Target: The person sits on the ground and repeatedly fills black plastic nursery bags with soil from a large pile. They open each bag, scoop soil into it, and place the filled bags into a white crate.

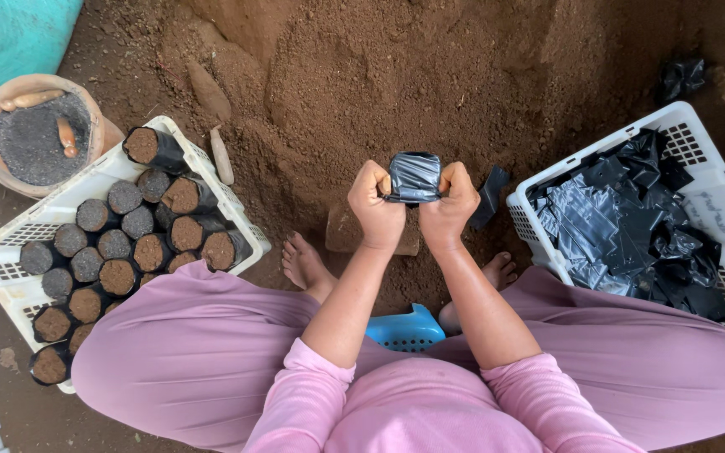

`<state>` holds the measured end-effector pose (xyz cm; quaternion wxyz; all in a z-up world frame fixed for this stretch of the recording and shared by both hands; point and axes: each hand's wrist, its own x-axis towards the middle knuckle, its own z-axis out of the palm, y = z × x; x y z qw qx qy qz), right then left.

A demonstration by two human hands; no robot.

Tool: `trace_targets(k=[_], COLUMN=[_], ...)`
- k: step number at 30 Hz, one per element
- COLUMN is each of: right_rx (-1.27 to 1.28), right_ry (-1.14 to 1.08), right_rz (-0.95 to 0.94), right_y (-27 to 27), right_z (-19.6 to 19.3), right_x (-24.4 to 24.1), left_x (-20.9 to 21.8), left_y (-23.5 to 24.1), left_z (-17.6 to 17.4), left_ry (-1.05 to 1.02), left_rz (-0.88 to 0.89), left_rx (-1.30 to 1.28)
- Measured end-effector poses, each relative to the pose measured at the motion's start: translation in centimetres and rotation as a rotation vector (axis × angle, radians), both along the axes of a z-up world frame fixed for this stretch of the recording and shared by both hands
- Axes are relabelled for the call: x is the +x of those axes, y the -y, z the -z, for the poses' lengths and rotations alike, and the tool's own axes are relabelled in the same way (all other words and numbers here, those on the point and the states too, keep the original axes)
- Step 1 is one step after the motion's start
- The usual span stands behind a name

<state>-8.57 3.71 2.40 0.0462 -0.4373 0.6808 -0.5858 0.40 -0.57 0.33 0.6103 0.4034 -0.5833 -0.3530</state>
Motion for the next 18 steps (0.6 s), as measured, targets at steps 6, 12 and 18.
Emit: trace_targets(k=[6, 12, 18], right_rx=[0.103, -0.009, -0.078], right_ry=[-0.670, 0.619, 0.132], right_rz=[0.002, -0.227, -0.133], right_y=[-0.6, 0.5, -0.4], right_z=[-0.5, 2.8, -0.3], right_x=[-0.1, -0.8, -0.5], left_x=[2.4, 0.3, 1.2], left_y=[1.8, -0.4, 0.3], left_z=[-2.4, -3.1, -1.5], left_ry=[0.721, 0.294, 0.323], left_rz=[-0.118, -0.097, -0.010], left_rx=[-0.457, -0.240, -0.092])
